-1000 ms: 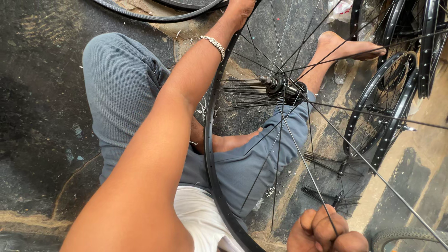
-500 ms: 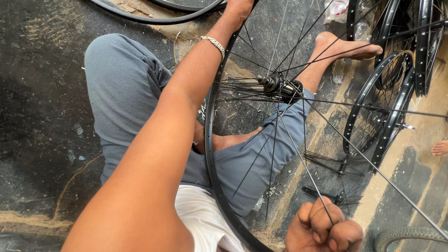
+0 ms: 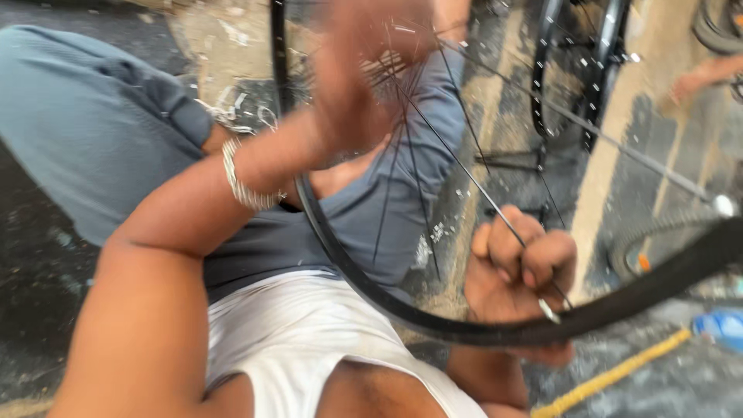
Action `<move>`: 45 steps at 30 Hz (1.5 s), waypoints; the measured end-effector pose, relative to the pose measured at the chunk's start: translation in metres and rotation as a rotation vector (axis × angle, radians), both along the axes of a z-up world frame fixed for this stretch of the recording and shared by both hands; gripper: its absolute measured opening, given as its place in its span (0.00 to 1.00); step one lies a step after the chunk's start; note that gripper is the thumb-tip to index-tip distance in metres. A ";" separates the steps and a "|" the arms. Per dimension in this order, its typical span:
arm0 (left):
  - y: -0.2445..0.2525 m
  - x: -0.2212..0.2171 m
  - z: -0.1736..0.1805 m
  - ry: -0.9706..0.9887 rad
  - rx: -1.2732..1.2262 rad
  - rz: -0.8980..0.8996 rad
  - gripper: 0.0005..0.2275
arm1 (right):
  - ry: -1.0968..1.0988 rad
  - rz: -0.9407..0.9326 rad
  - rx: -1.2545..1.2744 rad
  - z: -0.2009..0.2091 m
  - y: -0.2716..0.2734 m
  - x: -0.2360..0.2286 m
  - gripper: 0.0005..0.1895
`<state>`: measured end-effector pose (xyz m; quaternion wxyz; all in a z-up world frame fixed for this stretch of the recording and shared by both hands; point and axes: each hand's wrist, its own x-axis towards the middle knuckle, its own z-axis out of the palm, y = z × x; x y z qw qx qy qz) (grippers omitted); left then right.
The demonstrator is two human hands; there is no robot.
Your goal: The person sits on the floor and assembles a bicycle wheel by hand. They insert spokes into the rim and hub, then attach a rubber tire strip to the rim, pressing it into place.
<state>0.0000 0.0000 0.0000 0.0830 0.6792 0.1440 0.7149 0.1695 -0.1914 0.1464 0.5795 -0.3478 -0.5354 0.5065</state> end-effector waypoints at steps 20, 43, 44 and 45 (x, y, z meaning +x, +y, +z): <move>-0.104 0.030 0.092 0.063 -0.218 -0.630 0.12 | -0.158 -0.307 0.131 0.012 -0.029 0.014 0.20; -0.111 0.021 0.109 0.119 -0.311 -0.738 0.09 | -1.412 -0.672 0.654 0.047 -0.044 0.016 0.16; -0.111 0.022 0.109 0.116 -0.315 -0.732 0.08 | -1.418 -0.678 0.652 0.046 -0.043 0.016 0.17; -0.112 0.023 0.110 0.114 -0.319 -0.726 0.08 | -1.406 -0.692 0.635 0.043 -0.043 0.016 0.17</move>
